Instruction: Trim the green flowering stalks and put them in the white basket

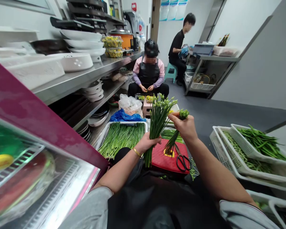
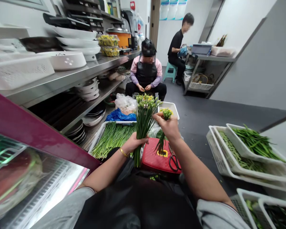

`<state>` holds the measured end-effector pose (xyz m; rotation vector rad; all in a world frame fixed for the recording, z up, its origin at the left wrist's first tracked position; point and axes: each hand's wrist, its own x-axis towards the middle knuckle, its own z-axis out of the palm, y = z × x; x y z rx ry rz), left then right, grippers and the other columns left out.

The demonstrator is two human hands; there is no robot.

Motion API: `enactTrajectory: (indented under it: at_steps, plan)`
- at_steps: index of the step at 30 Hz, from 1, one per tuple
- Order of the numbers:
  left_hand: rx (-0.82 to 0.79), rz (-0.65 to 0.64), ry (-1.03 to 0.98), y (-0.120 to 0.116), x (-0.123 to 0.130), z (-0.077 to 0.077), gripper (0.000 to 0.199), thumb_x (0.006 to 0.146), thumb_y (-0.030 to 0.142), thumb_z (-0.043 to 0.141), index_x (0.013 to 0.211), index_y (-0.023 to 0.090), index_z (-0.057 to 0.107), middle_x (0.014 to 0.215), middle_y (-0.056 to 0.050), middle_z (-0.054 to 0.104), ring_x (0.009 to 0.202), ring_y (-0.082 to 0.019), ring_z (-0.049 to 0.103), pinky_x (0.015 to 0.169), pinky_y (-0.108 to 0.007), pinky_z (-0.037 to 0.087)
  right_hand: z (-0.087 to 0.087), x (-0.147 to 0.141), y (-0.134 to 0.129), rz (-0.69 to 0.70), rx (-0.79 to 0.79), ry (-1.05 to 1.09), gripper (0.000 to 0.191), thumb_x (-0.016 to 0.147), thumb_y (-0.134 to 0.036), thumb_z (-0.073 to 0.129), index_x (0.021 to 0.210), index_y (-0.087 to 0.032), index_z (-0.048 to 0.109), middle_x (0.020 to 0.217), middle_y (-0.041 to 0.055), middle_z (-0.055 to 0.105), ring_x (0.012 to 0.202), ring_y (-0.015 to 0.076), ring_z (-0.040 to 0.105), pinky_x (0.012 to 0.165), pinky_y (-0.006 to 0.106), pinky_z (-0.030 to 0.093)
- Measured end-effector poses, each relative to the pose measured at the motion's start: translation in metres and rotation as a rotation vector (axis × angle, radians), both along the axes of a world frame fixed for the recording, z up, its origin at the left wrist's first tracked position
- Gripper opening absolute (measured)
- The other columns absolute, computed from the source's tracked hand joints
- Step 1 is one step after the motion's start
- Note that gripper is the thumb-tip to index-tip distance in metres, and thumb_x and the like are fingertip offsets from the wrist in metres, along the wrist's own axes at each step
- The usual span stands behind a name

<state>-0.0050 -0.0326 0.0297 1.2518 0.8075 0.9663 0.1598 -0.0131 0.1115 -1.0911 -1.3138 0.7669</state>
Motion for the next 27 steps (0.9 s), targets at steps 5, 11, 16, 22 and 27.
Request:
enactTrajectory:
  at_steps: [5,11,16,22,27]
  plan:
    - [-0.070,-0.081,-0.030,-0.008,-0.001,-0.004,0.052,0.056,0.053,0.080,0.079,0.011,0.061,0.053,0.001,0.059,0.045,-0.009,0.049,0.048,-0.023,0.039,0.014,0.015,0.012,-0.072,0.046,0.071,0.024,0.066,-0.037,0.074,0.071,-0.014,0.067,0.043,-0.0073,0.040,0.039,0.0048,0.030,0.038,0.021,0.023]
    - [-0.038,0.037,0.029,-0.009,0.007,-0.011,0.042,0.060,0.050,0.075,0.067,0.016,0.051,0.045,0.007,0.044,0.040,-0.005,0.038,0.042,-0.020,0.030,0.031,0.022,-0.005,-0.084,0.153,-0.071,0.022,0.070,-0.033,0.073,0.085,-0.018,0.069,0.050,-0.0062,0.044,0.043,0.0062,0.034,0.041,0.021,0.028]
    - [0.076,0.180,0.175,-0.008,0.015,-0.015,0.023,0.069,0.033,0.068,0.069,0.017,0.051,0.053,0.005,0.048,0.048,-0.008,0.042,0.049,-0.021,0.033,0.022,-0.001,-0.024,-0.014,0.184,-0.289,0.016,0.071,-0.033,0.070,0.077,-0.018,0.072,0.053,-0.0030,0.052,0.048,0.0086,0.041,0.050,0.024,0.035]
    - [0.259,0.227,0.319,-0.012,0.015,-0.017,0.011,0.072,0.017,0.059,0.066,0.017,0.050,0.060,0.003,0.049,0.059,-0.011,0.044,0.059,-0.024,0.034,0.006,-0.013,-0.008,0.076,0.122,-0.366,0.017,0.069,-0.034,0.068,0.064,-0.018,0.069,0.057,-0.0011,0.061,0.053,0.0109,0.050,0.055,0.025,0.038]
    - [0.185,0.179,0.241,-0.014,0.013,-0.018,0.012,0.071,0.023,0.065,0.069,0.016,0.055,0.062,0.003,0.054,0.063,-0.013,0.050,0.063,-0.024,0.039,0.019,-0.004,0.001,0.009,0.144,-0.288,0.020,0.066,-0.036,0.072,0.061,-0.017,0.068,0.057,-0.0007,0.059,0.054,0.0117,0.050,0.054,0.026,0.038]
